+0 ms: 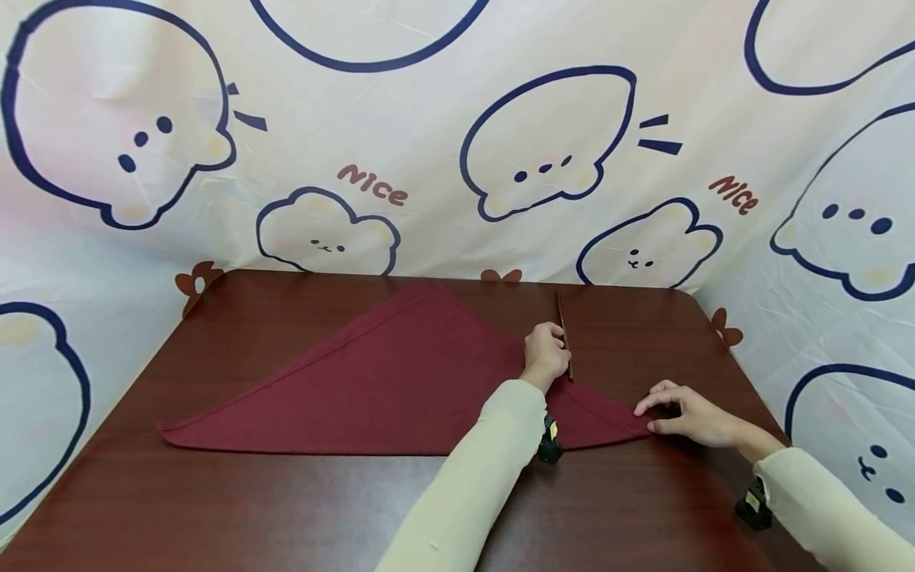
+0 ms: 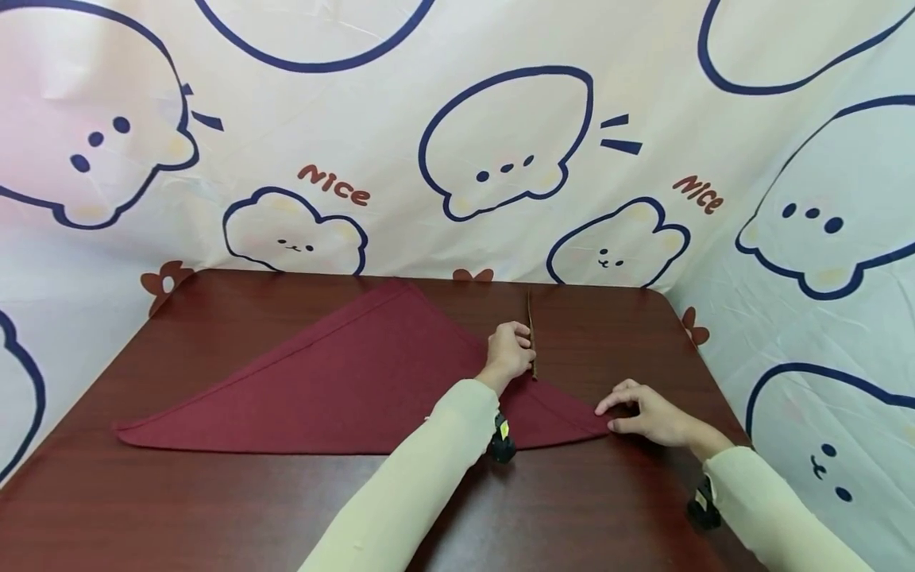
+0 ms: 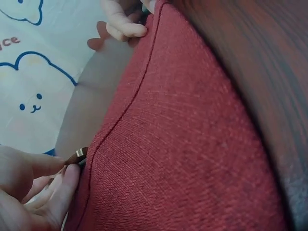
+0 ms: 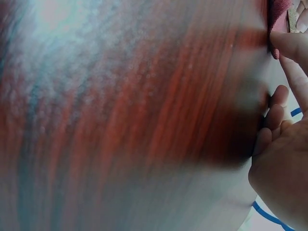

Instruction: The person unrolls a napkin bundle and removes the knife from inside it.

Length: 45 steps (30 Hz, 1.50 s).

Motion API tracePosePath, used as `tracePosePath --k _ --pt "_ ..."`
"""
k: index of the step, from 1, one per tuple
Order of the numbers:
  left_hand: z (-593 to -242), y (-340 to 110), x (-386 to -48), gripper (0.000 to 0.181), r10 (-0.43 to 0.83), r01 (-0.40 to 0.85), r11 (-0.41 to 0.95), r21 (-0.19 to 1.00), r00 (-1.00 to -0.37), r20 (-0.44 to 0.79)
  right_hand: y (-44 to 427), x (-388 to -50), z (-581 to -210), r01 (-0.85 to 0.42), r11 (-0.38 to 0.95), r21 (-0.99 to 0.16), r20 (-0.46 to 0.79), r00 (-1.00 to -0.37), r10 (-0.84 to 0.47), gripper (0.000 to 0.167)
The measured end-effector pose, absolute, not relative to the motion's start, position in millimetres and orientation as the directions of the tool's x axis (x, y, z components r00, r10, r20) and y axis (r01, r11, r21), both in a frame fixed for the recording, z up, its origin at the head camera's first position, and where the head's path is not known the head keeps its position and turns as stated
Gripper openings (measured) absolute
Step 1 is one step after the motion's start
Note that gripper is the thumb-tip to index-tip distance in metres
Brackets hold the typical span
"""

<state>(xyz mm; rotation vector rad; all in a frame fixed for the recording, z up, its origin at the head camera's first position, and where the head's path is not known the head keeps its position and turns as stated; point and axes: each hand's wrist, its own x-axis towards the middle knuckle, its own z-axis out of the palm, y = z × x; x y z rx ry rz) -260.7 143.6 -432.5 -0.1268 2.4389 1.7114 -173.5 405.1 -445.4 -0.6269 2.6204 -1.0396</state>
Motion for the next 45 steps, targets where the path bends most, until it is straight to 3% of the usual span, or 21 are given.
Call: tracePosePath --k 8,17,36,45 --pt "-437.8 144.5 -261.6 0.025 0.003 -0.218 0.224 0.95 -0.975 -0.224 404.2 -172.4 -447.3 -0.312 0.637 -0.705 -0.065 -0.866 -0.496 0.015" --pt "-434.3 139.0 -259.9 0.019 0.081 -0.193 0.251 0.948 -0.972 -0.22 404.4 -172.9 -445.8 -0.323 0.628 -0.708 -0.049 -0.864 -0.5 0.015" --pt "-430.5 110.1 -254.8 0.024 0.234 -0.154 0.21 0.966 -0.951 -0.203 407.8 -174.4 -451.5 -0.348 0.631 -0.693 -0.016 -0.868 -0.496 0.016" --pt "-429.2 99.6 -248.7 0.028 0.324 -0.164 0.103 0.981 -0.927 -0.189 406.5 -171.2 -448.5 -0.36 0.629 -0.689 -0.006 -0.865 -0.502 0.016"
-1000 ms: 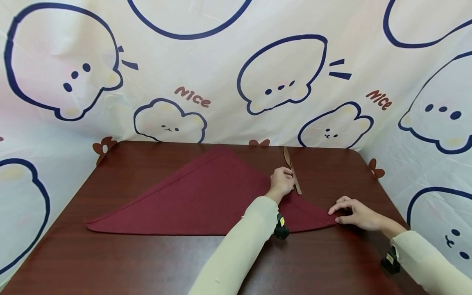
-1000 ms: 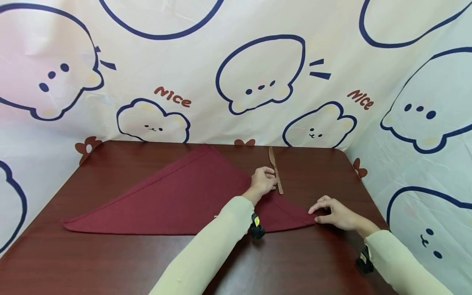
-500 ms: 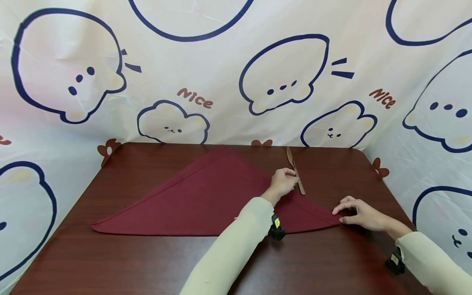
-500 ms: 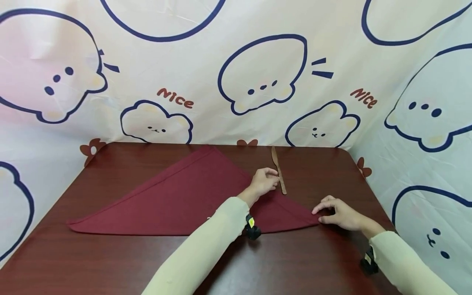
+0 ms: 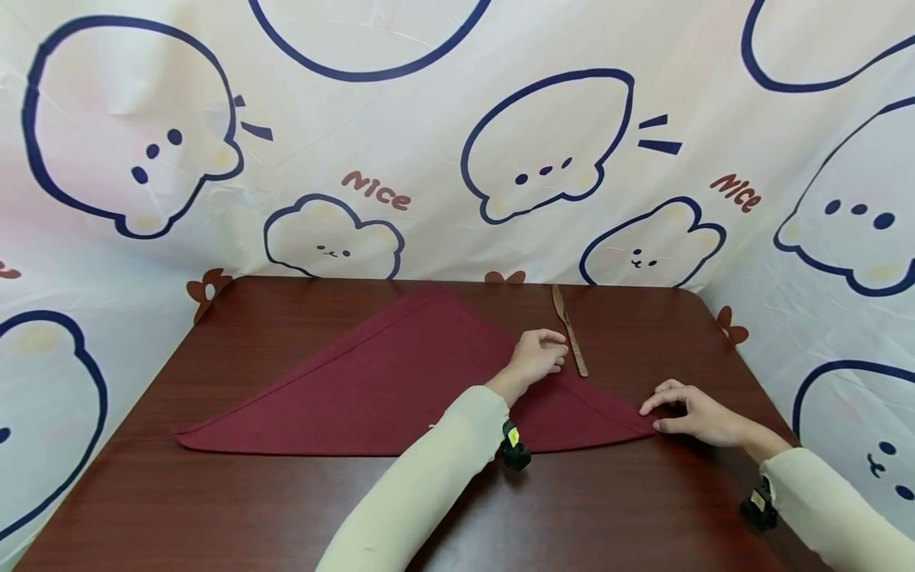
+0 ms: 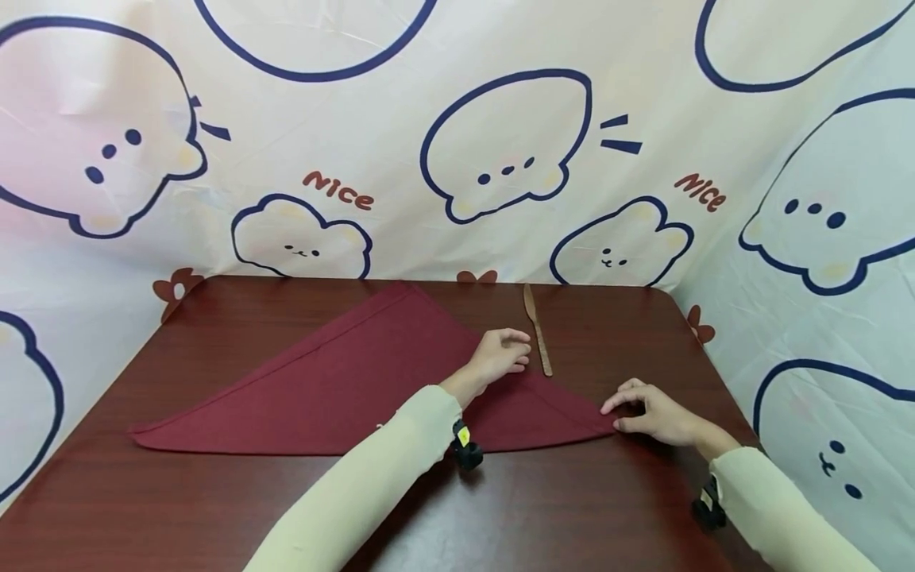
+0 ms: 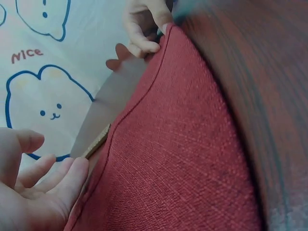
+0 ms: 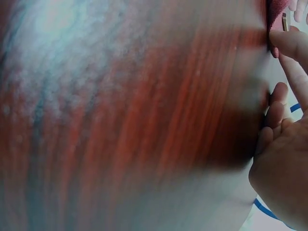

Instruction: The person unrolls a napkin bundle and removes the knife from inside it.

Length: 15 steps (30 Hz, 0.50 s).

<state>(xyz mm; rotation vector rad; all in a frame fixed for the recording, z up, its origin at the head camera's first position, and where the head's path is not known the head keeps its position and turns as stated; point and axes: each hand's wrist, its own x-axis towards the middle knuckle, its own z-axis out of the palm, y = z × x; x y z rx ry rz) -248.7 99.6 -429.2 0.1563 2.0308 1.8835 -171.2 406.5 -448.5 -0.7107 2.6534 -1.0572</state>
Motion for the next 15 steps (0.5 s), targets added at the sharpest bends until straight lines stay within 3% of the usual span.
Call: tracePosePath --k 15 --pt "-418.5 75.8 -232.9 0.031 0.416 -0.135 0.058 0.989 -0.897 -0.146 405.0 -170.9 -450.5 -0.378 0.618 -0.69 0.021 -0.863 -0.504 0.017"
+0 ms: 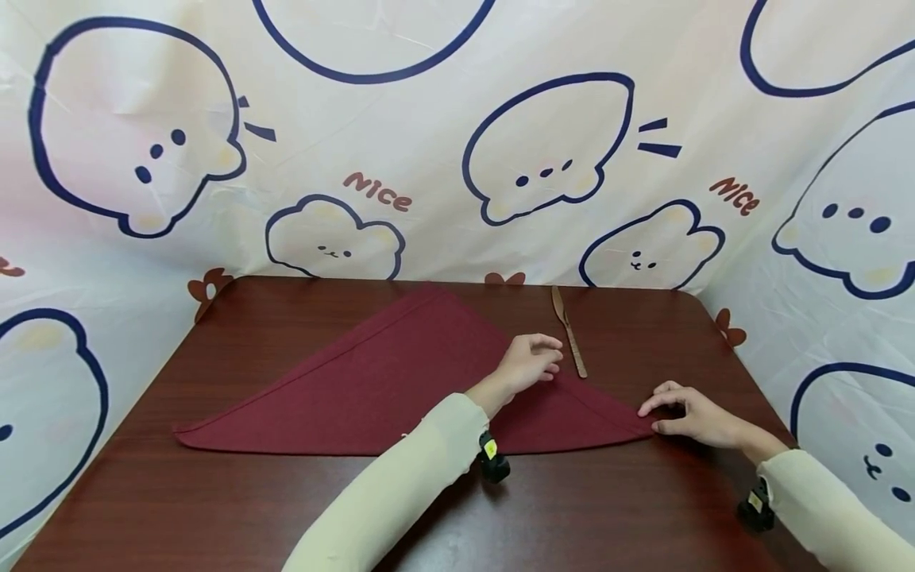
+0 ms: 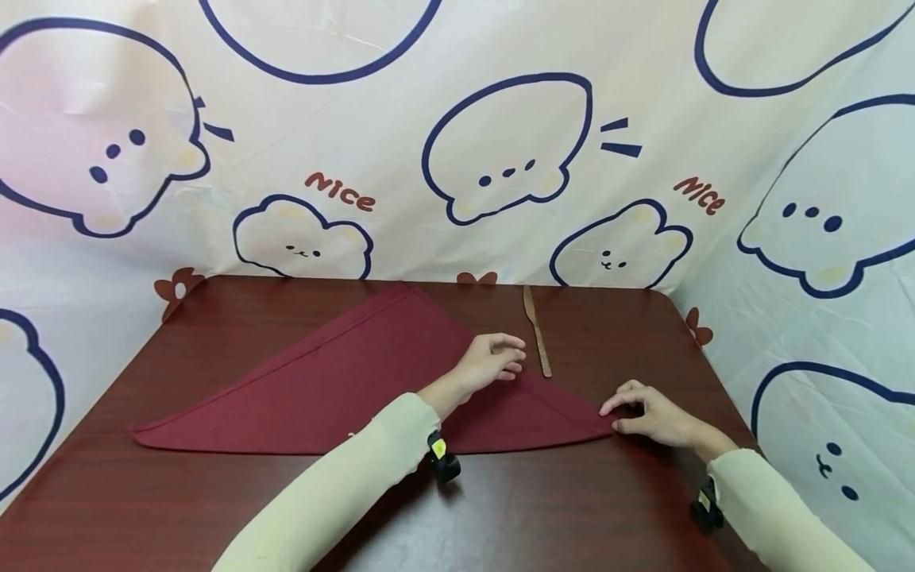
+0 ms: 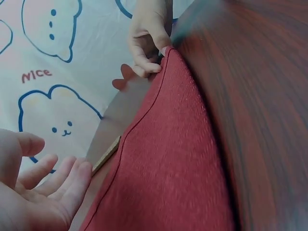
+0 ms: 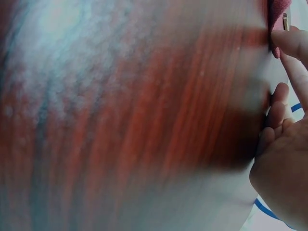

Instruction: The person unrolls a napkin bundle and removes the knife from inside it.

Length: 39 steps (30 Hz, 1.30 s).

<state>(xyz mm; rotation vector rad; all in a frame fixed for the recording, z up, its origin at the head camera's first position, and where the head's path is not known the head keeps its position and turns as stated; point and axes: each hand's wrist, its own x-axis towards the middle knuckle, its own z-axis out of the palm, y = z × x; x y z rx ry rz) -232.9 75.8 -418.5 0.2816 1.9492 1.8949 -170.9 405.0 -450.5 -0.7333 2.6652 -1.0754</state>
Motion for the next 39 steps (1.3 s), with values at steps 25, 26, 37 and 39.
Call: tracePosePath --k 25,26,37,39 --pt "-426.9 -2.2 -214.3 0.028 0.402 -0.026 0.141 0.99 -0.912 -0.081 407.0 -172.8 -451.1 -0.389 0.625 -0.677 0.021 -0.859 -0.511 0.016" --pt "-426.6 -4.8 -212.9 0.028 0.402 -0.023 0.147 0.989 -0.912 -0.08 407.6 -172.0 -451.1 -0.393 0.626 -0.674 0.027 -0.859 -0.511 0.017" --pt "-427.3 -44.5 -201.1 0.025 0.38 0.051 0.203 0.978 -0.924 -0.031 403.4 -169.1 -452.1 -0.414 0.632 -0.654 0.075 -0.868 -0.491 0.021" --pt "-424.3 -55.5 -200.0 0.025 0.373 0.066 0.225 0.972 -0.927 -0.023 401.8 -168.2 -452.1 -0.416 0.638 -0.649 0.084 -0.872 -0.483 0.022"
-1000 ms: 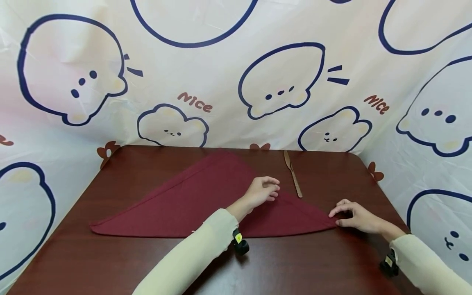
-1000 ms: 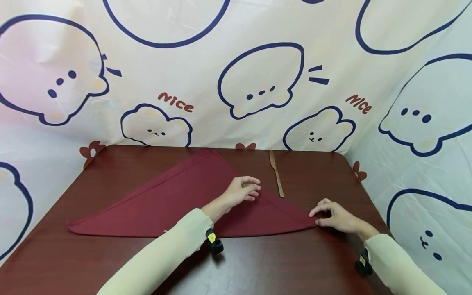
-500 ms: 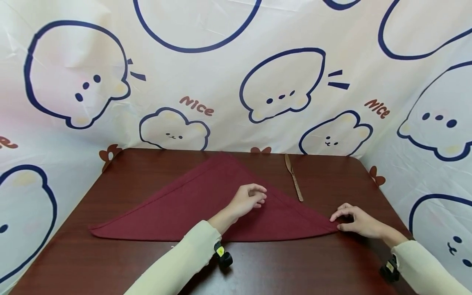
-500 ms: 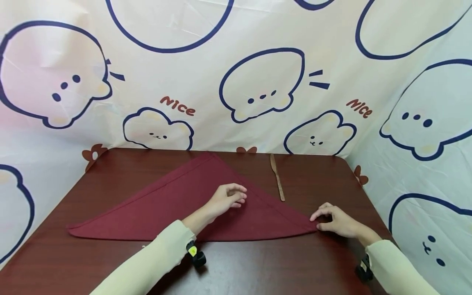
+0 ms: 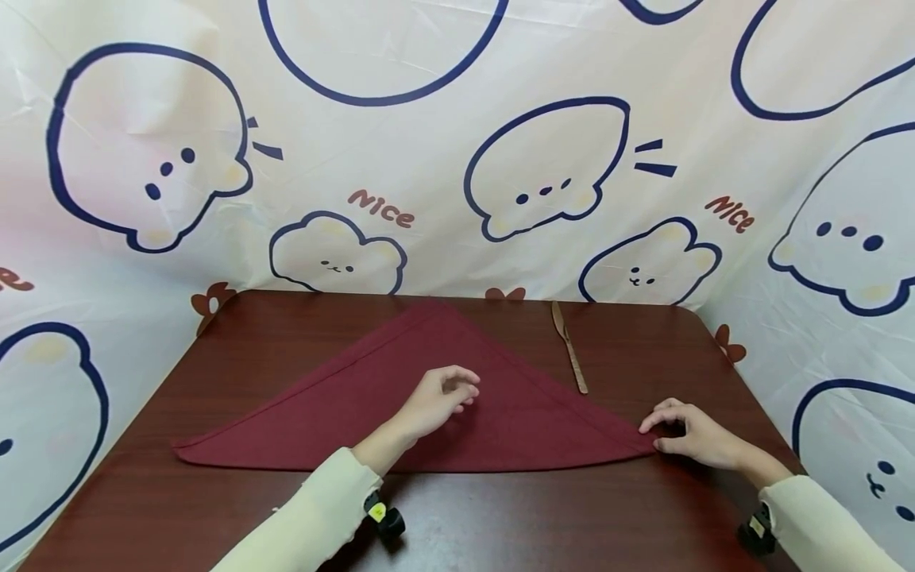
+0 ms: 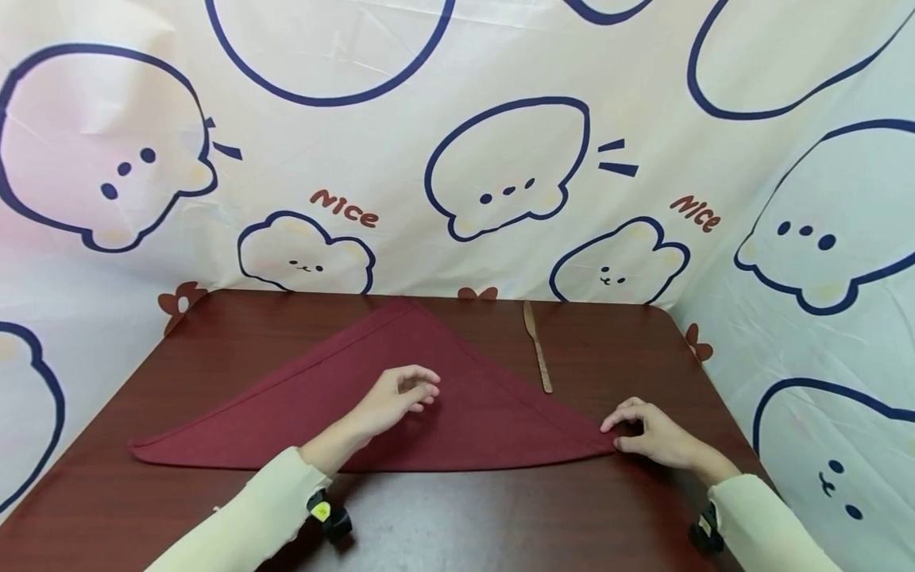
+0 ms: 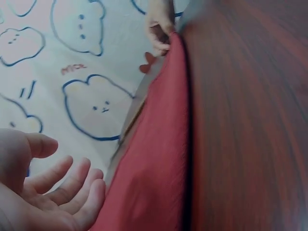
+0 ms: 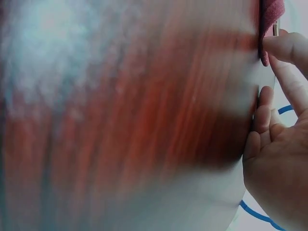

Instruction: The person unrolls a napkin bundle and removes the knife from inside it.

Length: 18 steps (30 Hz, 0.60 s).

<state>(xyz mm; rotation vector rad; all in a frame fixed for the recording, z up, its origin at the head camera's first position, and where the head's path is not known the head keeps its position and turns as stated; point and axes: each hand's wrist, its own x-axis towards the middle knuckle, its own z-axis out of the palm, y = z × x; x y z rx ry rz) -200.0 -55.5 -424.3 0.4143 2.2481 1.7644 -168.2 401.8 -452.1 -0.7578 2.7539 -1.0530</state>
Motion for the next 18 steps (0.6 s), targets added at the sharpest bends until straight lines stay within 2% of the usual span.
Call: tracePosePath --k 10,14,18 --pt "-416.8 -96.8 -192.0 0.025 0.364 0.126 0.277 0.953 -0.931 0.017 397.1 -165.2 -448.2 -0.397 0.673 -0.624 0.107 -0.897 -0.43 0.024" --pt "-415.2 -107.8 -186.6 0.023 0.388 0.198 0.328 0.924 -0.92 0.059 393.1 -163.0 -443.2 -0.381 0.686 -0.62 0.114 -0.909 -0.402 0.019" --pt "-411.0 -122.7 -182.5 0.021 0.358 0.25 0.393 0.885 -0.928 0.104 384.8 -164.9 -432.7 -0.357 0.711 -0.606 0.145 -0.928 -0.343 0.013"
